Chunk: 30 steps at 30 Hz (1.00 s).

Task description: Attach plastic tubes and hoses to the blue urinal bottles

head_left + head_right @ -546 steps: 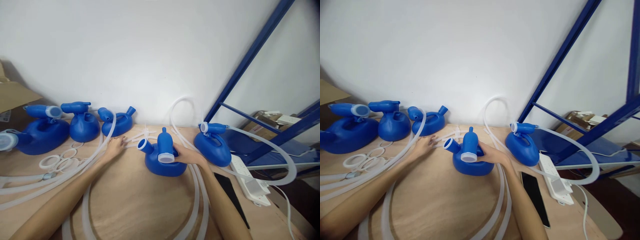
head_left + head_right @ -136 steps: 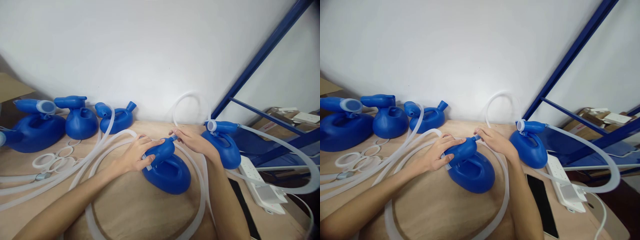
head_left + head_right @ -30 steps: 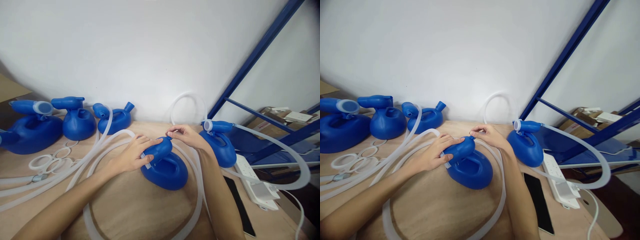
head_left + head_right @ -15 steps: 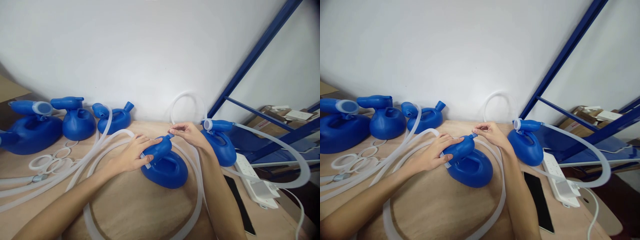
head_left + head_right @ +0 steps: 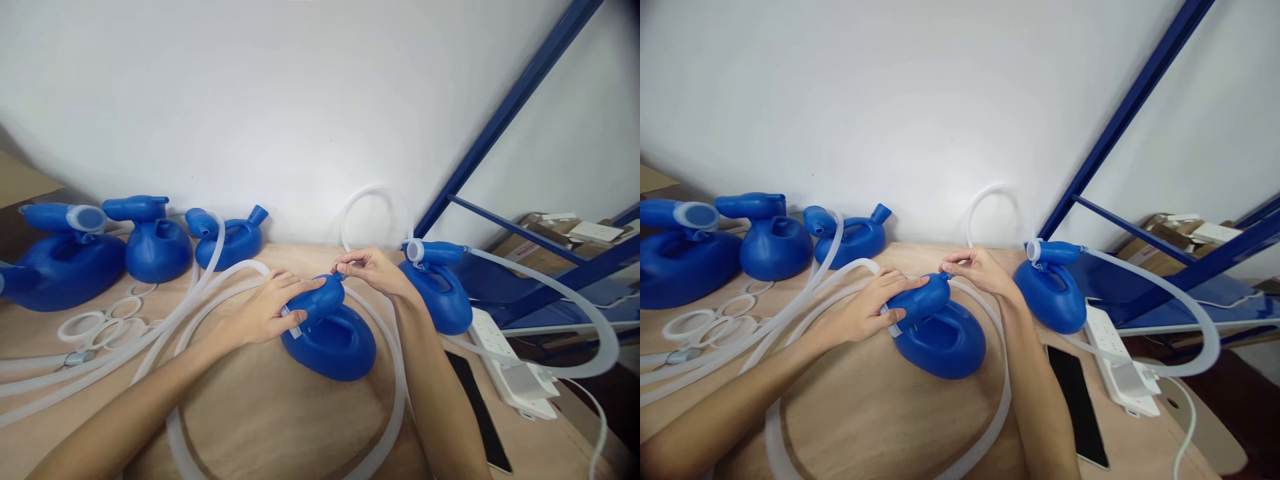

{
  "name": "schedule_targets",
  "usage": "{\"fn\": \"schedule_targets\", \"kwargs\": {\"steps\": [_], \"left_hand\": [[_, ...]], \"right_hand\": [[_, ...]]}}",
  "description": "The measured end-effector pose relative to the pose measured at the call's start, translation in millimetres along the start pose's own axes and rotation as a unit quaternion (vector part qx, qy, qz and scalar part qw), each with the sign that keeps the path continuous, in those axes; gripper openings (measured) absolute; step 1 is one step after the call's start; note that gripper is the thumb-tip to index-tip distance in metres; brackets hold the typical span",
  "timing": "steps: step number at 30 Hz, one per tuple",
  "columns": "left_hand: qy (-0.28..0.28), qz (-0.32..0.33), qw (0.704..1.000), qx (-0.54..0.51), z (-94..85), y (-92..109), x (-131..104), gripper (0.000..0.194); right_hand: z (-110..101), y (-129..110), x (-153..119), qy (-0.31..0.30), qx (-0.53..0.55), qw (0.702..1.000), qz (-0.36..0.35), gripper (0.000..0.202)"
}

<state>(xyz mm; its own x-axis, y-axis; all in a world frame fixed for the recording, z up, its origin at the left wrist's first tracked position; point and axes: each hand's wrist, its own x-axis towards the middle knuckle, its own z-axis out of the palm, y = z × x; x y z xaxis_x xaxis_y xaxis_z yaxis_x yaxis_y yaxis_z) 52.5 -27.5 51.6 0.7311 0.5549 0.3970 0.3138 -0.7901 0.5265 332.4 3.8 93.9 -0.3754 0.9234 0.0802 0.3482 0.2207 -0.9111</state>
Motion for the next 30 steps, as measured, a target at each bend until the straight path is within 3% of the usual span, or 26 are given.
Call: {"fn": "schedule_targets", "kwargs": {"steps": [16,30], "left_hand": [[-0.017,-0.008,0.999,0.028,-2.3,4,1,0.054],[-0.004,-0.003,1.000,0.019,-0.3,1,0,0.062]], "right_hand": [[2,-17,-8,0.018,-0.073,0.997,-0.027,0.047],[-4,-6,-6,-0.007,-0.073,0.997,-0.028,0.037]]}}
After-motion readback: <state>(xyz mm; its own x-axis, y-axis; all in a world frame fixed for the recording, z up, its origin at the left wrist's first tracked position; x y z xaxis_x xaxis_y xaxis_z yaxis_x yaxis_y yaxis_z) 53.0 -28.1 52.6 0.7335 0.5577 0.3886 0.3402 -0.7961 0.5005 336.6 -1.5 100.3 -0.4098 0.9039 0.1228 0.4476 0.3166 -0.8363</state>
